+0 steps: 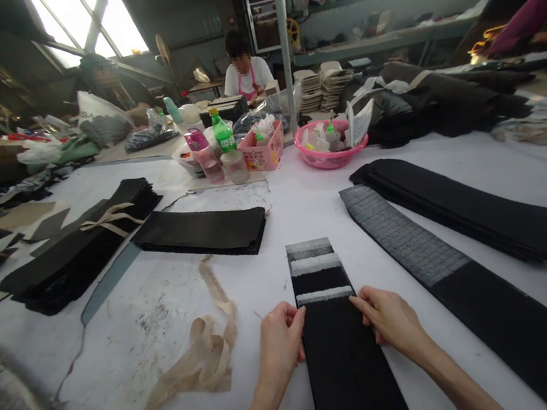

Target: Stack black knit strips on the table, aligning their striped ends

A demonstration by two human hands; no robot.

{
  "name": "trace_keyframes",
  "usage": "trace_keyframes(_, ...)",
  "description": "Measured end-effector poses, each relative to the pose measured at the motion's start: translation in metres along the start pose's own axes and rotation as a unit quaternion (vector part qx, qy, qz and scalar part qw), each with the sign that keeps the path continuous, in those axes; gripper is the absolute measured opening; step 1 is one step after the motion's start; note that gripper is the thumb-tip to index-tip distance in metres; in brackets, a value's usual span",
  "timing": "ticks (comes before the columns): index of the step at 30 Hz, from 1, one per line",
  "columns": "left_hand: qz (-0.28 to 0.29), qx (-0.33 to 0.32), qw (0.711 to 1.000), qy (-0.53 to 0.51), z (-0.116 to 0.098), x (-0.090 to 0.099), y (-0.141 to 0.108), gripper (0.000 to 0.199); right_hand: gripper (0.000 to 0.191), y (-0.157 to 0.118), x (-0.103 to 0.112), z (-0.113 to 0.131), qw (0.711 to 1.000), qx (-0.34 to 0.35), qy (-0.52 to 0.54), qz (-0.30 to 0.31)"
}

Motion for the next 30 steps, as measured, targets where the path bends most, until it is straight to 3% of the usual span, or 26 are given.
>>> trace_keyframes(16,-0.016,-0.027,0.999,-0.016,0.001,0.001,-0.003,0.033,0.039,-0.001,-0.001,-0.003,0.999,0.016,0.035,-0.006)
trace_keyframes(21,-0.013,-0.067,0.997,-0.041,-0.004,0.001,-0.012,0.027,0.035,-0.002,-0.003,-0.002,0.997,0.038,0.074,0.000)
trace_keyframes(30,-0.031,-0.184,0.982,0.019,-0.017,0.007,-0.022,0.022,0.027,-0.008,-0.004,-0.003,0.988,0.051,0.143,0.026)
Point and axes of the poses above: each hand's wrist, its own y-axis towards the middle knuckle, its own x-axis out of the back of the hand, z = x × y, the point moved 7 cm from there along y, towards the middle knuckle, and after that the axes turned 8 degrees about -z, right-handed, at the moved point
